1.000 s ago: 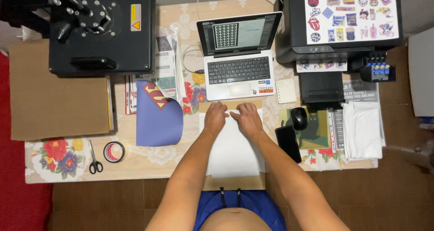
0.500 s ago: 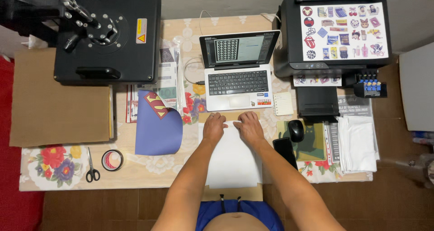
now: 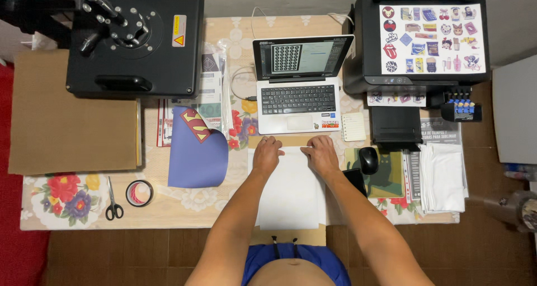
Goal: The person aligns a white transfer sheet on a cardboard backing, then places a blue printed sheet with a superhero design on top. They smooth the sheets and handle a roll of tape and scissors on the table.
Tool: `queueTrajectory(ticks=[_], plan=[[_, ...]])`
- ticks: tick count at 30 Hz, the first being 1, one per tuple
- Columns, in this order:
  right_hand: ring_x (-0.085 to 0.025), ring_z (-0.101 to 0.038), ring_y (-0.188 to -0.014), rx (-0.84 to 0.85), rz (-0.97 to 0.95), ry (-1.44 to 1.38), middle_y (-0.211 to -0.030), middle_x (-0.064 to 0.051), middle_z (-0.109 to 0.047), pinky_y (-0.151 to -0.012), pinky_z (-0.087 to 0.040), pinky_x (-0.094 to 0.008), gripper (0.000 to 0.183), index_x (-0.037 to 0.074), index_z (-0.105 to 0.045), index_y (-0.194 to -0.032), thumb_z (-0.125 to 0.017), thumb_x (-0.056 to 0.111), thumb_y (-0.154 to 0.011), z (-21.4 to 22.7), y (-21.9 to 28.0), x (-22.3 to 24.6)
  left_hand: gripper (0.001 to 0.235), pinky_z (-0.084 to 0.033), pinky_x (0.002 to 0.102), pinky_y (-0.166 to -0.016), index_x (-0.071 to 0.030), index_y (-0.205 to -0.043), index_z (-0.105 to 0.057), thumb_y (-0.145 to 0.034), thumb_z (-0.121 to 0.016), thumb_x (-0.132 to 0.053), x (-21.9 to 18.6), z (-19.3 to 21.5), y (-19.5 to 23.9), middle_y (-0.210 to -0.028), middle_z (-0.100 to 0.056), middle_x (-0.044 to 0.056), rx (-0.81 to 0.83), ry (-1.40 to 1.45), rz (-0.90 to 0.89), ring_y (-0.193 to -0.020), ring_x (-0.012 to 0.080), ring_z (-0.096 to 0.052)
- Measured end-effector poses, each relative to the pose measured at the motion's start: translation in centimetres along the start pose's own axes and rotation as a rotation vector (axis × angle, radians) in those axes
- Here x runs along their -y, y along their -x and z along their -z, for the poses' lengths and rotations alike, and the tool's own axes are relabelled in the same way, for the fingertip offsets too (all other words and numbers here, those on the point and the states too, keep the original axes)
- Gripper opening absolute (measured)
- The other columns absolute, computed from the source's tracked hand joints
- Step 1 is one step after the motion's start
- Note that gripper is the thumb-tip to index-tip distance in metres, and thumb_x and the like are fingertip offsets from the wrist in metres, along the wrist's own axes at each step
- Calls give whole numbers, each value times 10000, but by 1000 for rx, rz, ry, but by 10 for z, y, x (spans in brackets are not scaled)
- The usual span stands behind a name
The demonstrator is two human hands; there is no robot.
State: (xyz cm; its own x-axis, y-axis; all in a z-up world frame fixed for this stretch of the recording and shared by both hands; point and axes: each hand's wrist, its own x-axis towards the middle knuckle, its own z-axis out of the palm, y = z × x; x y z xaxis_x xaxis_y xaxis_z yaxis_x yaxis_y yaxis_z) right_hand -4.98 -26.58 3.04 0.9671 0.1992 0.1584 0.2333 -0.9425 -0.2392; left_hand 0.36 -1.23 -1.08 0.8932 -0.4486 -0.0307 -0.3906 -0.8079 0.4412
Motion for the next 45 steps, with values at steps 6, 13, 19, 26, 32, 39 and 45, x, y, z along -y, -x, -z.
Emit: queueTrajectory(ticks=[6, 13, 19, 26, 32, 39, 45], plan=[[-192, -662, -1165, 8, -50, 10, -1051, 61, -679, -1183, -479, -454, 95, 393, -899, -1005, -834, 338, -964, 4, 6, -10, 332, -541, 416, -1043, -200, -1294, -750, -1016, -784, -378, -12, 19, 4, -1111, -605, 27, 52, -51, 19, -1166, 294, -632], [-196, -667, -1175, 5, -88, 21, -1061, 58, -681, -1171, -491, -450, 82, 401, -901, -1003, -839, 362, -966, 6, 11, -15, 179, -505, 414, -1055, -194, -1204, -794, -1051, -760, -280, -17, 20, 12, -1093, -568, 35, 55, -58, -32, -1185, 302, -593], [-191, -647, -1180, 40, -90, 47, -1086, 53, -667, -1171, -481, -435, 105, 394, -900, -1016, -795, 390, -1004, 17, 9, -7, 240, -565, 393, -957, -152, -1288, -829, -1157, -635, -198, -28, 26, 20, -1080, -604, 89, 78, -50, -84, -1065, 285, -651], [-236, -634, -1095, 167, 63, 45, -1099, 0, -622, -1003, -524, -405, 190, 281, -791, -1148, -609, 312, -1108, 2, 9, 27, 390, -536, 427, -998, -39, -1483, -721, -1121, -586, -94, -46, 32, 38, -1248, -612, 126, 40, -235, -192, -1172, 308, -632], [-266, -562, -988, 268, 42, 5, -1069, -41, -532, -894, -492, -409, 417, 237, -647, -1492, -505, 197, -1102, 20, 11, 67, 495, -488, 432, -1154, -1, -1610, -614, -1132, -556, -117, -48, 30, 49, -1439, -595, 169, 65, -290, -173, -1353, 331, -565], [-283, -575, -1066, 340, -97, 72, -1142, -69, -577, -902, -480, -418, 521, 214, -644, -1565, -502, 145, -1068, 31, 18, 61, 516, -477, 417, -1183, -19, -1658, -568, -1161, -512, -145, -54, 38, 49, -1492, -574, 163, 137, -284, -131, -1401, 325, -545], [-283, -587, -1113, 345, -85, 148, -1194, -68, -597, -936, -483, -411, 540, 217, -646, -1587, -529, 186, -1062, 36, 26, 48, 520, -454, 428, -1227, -31, -1687, -541, -1218, -499, -252, -62, 46, 48, -1554, -578, 182, 194, -268, -80, -1455, 332, -538]])
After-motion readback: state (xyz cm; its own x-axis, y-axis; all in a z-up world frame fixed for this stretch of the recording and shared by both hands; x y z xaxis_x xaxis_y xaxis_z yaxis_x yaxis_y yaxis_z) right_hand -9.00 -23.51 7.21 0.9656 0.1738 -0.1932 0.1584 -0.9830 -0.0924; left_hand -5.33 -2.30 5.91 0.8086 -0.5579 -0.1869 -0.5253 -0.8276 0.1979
